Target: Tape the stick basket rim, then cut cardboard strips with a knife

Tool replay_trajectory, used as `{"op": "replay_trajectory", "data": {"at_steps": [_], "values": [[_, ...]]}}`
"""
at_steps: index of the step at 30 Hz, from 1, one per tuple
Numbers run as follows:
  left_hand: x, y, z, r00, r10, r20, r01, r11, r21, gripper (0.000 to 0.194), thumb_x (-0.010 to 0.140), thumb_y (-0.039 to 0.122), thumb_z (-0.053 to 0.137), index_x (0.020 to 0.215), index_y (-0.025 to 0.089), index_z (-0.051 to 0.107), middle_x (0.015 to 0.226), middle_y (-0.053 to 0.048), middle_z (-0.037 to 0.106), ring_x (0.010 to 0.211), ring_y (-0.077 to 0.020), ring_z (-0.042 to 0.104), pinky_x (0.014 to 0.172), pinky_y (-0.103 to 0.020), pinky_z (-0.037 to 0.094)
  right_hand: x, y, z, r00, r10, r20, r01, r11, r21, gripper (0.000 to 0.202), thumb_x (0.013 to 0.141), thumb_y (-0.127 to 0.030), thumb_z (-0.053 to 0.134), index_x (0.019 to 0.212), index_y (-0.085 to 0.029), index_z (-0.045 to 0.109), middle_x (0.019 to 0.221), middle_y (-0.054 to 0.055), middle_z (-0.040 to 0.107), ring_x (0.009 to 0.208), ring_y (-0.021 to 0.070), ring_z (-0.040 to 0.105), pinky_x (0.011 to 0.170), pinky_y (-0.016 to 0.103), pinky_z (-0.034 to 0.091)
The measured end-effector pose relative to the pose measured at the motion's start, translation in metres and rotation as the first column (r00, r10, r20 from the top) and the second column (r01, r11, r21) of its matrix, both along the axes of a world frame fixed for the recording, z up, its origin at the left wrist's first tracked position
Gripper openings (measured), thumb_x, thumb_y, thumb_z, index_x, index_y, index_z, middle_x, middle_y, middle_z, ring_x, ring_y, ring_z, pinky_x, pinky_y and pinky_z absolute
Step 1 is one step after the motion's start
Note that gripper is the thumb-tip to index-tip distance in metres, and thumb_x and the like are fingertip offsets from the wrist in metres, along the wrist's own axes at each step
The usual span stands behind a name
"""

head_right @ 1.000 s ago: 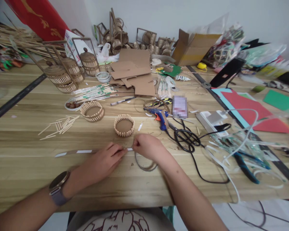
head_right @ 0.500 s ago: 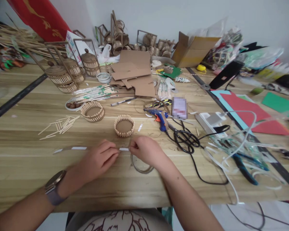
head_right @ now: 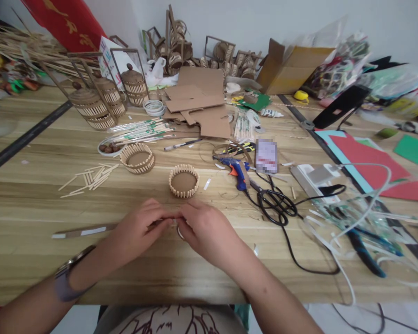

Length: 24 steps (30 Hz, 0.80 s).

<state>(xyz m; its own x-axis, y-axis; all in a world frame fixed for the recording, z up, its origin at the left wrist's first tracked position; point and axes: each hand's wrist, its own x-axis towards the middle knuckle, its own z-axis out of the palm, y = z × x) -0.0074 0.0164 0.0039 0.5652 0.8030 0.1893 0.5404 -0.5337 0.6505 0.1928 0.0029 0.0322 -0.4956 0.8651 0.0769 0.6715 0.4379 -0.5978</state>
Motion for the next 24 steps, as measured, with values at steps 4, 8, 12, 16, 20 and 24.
{"op": "replay_trajectory", "data": {"at_steps": [4,8,12,16,20,24], "values": [[0.002,-0.002,0.008,1.000,0.021,0.006,-0.020,0.997,-0.073,0.015,0.089,0.014,0.057,0.086,0.020,0.071,0.082,-0.002,0.072,0.083,-0.0210,0.063,0.072,-0.032,0.049,-0.001,-0.004,0.000,0.999,0.022,-0.039,-0.022,1.000,0.004,0.015,0.093,-0.013,0.052,0.085,-0.017,0.063,0.083,0.004,0.063,0.074,0.0152,0.059,0.064,0.024,0.043],[0.005,-0.005,0.014,0.997,0.074,-0.007,-0.074,0.993,-0.095,0.017,0.080,0.006,0.056,0.073,0.018,0.066,0.072,0.000,0.066,0.076,-0.0188,0.061,0.064,-0.027,0.044,-0.004,-0.008,-0.002,0.996,0.057,-0.065,-0.055,0.998,0.027,0.019,0.096,-0.016,0.050,0.082,-0.019,0.062,0.081,0.003,0.062,0.073,0.0149,0.059,0.065,0.024,0.044],[0.004,-0.005,0.015,0.996,0.084,0.039,-0.079,0.991,-0.112,0.017,0.072,0.004,0.055,0.064,0.019,0.059,0.065,0.002,0.059,0.072,-0.0169,0.058,0.061,-0.025,0.039,-0.005,-0.009,-0.002,0.989,0.062,-0.131,-0.062,0.998,0.010,0.019,0.097,-0.018,0.050,0.083,-0.019,0.063,0.082,0.003,0.064,0.075,0.0143,0.061,0.067,0.023,0.045],[0.000,-0.004,0.018,0.991,0.071,0.111,-0.056,0.990,-0.131,0.015,0.071,0.005,0.052,0.065,0.019,0.056,0.066,0.003,0.056,0.070,-0.0149,0.055,0.062,-0.024,0.039,-0.005,-0.009,0.001,0.975,-0.032,-0.221,0.009,0.994,-0.104,0.010,0.093,-0.018,0.058,0.091,-0.020,0.068,0.084,0.001,0.069,0.076,0.0137,0.064,0.067,0.022,0.045],[-0.003,-0.004,0.022,0.987,0.063,0.147,-0.040,0.987,-0.157,0.014,0.073,0.008,0.054,0.065,0.019,0.056,0.066,0.003,0.056,0.072,-0.0148,0.055,0.064,-0.024,0.040,-0.005,-0.010,0.004,0.961,-0.116,-0.251,0.039,0.955,-0.295,0.012,0.090,-0.019,0.061,0.098,-0.023,0.068,0.088,-0.002,0.073,0.074,0.0119,0.065,0.064,0.020,0.044],[-0.005,-0.003,0.024,0.986,0.074,0.152,-0.046,0.982,-0.182,0.015,0.074,0.009,0.054,0.064,0.020,0.056,0.066,0.004,0.056,0.072,-0.0148,0.055,0.066,-0.025,0.041,-0.004,-0.010,0.005,0.957,-0.093,-0.276,-0.021,0.923,-0.384,0.023,0.091,-0.024,0.059,0.113,-0.024,0.063,0.087,-0.002,0.074,0.073,0.0121,0.065,0.063,0.021,0.045]]}}
